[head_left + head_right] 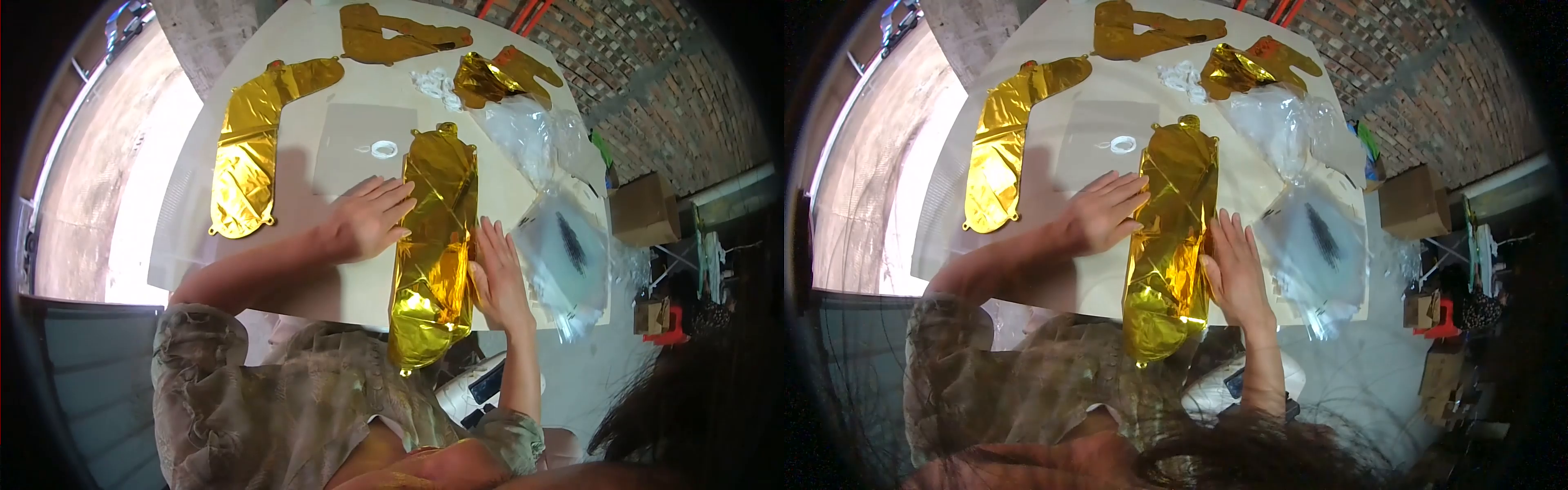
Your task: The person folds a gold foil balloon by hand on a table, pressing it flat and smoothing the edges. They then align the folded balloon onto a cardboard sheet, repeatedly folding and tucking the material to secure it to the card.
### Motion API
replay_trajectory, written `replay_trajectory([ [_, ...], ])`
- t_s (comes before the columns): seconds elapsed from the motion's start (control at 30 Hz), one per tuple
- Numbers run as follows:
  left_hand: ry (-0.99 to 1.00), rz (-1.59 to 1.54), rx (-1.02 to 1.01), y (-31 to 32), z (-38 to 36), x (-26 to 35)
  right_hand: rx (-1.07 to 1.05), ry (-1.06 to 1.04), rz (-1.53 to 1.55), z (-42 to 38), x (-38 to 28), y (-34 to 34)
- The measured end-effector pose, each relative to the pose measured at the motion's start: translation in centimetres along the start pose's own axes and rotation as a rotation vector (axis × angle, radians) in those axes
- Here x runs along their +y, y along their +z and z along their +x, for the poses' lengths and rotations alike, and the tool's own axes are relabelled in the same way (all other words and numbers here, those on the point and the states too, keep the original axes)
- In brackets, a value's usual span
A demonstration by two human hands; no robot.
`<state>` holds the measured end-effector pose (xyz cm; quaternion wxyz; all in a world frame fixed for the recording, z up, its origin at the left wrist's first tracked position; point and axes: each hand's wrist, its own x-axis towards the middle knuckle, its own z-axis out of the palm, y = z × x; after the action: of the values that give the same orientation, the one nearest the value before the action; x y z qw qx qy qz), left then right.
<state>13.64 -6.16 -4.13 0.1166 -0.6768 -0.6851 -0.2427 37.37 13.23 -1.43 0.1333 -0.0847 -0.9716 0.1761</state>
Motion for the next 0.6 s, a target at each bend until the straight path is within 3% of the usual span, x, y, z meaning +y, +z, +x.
replay_trajectory([
  [0.17, -0.046, 0.05, -0.099, 1.5, 0.9, -1.1, 0.03, -0.032, -0.028, 2.2, 1.6, 1.1],
  [0.23, -0.061, -0.001, -0.244, 1.0, 1.4, -0.9, -0.089, -0.064, -0.069, 2.8, 2.0, 1.3],
  [0.6, 0.053, 0.001, -0.278, 1.0, 2.9, -1.7, -0.079, -0.17, 0.03, 4.3, 2.0, 1.1],
])
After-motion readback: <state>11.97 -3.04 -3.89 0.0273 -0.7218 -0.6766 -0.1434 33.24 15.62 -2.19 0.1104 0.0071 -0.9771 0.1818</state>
